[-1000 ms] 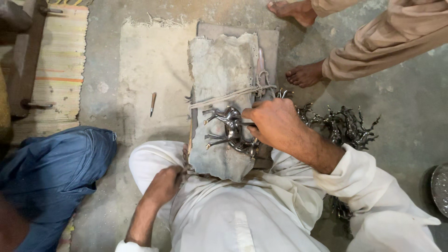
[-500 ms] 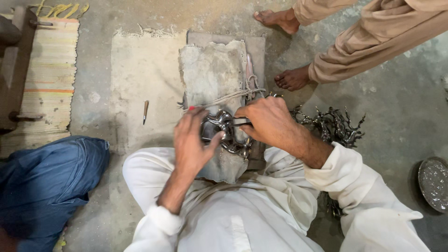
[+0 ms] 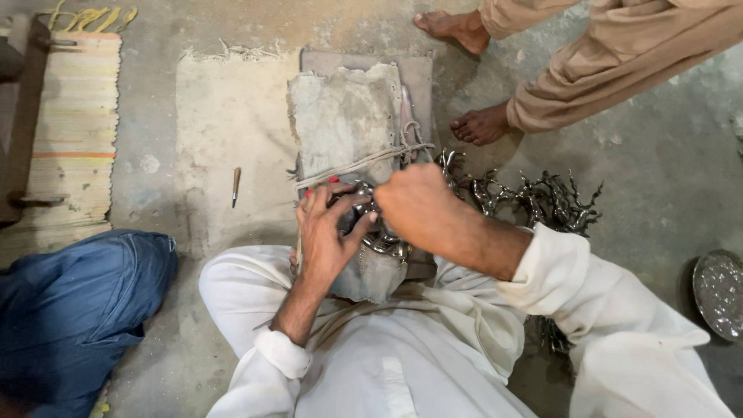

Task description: The person sits cross-legged on the workshop floor finishing small cast metal horse figurines. They hold each figurine against a leather pad and use a small hand tool to scrape and detail the casting, setting finished pieces aside and picking up new ones one at a time.

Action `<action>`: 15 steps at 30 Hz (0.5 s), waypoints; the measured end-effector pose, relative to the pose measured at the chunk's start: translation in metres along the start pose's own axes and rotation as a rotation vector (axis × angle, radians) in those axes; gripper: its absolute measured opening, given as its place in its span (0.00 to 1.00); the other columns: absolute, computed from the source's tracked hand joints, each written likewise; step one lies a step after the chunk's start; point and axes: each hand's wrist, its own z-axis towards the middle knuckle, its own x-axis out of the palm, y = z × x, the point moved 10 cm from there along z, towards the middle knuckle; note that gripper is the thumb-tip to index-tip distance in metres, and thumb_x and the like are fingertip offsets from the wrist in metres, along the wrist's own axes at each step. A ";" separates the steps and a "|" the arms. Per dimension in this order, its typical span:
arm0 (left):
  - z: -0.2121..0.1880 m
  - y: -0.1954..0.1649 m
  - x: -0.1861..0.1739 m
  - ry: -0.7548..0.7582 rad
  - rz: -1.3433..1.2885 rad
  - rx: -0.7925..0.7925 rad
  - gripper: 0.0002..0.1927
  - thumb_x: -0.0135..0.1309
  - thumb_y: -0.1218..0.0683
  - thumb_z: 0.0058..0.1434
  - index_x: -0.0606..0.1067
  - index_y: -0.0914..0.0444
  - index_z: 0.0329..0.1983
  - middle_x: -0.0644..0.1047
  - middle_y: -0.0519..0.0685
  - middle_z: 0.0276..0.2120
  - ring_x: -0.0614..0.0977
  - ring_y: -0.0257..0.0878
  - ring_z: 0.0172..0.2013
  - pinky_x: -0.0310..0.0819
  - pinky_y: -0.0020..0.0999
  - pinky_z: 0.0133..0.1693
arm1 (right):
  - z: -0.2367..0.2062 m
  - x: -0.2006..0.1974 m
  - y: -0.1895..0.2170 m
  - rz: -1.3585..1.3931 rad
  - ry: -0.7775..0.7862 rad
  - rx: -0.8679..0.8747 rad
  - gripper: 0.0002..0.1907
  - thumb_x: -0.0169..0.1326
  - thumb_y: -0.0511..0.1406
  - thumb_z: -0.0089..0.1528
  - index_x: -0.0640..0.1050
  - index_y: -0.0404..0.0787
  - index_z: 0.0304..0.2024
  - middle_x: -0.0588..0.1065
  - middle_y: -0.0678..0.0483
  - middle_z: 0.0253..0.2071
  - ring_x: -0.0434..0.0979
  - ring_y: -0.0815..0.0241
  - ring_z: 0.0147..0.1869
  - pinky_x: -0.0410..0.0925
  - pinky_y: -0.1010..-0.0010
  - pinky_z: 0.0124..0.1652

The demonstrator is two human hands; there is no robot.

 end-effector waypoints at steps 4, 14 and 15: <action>0.002 0.003 0.003 0.048 0.012 -0.005 0.11 0.67 0.52 0.56 0.85 0.55 0.42 0.78 0.47 0.50 0.75 0.45 0.55 0.58 0.48 0.57 | 0.016 0.009 0.011 -0.048 0.084 -0.044 0.13 0.64 0.43 0.55 0.84 0.39 0.31 0.80 0.43 0.31 0.84 0.45 0.37 0.75 0.55 0.34; 0.005 0.011 0.005 0.075 -0.059 -0.065 0.11 0.67 0.53 0.57 0.86 0.53 0.44 0.78 0.48 0.48 0.75 0.44 0.51 0.62 0.43 0.53 | 0.038 0.010 -0.013 -0.005 0.299 0.008 0.17 0.64 0.43 0.54 0.83 0.35 0.37 0.80 0.41 0.38 0.83 0.42 0.45 0.75 0.52 0.44; 0.005 0.012 0.005 0.075 -0.062 -0.066 0.11 0.67 0.53 0.57 0.86 0.53 0.44 0.79 0.48 0.48 0.75 0.44 0.51 0.62 0.43 0.53 | 0.038 0.010 -0.013 -0.003 0.300 0.012 0.17 0.64 0.43 0.54 0.83 0.35 0.38 0.80 0.41 0.38 0.83 0.42 0.46 0.75 0.52 0.44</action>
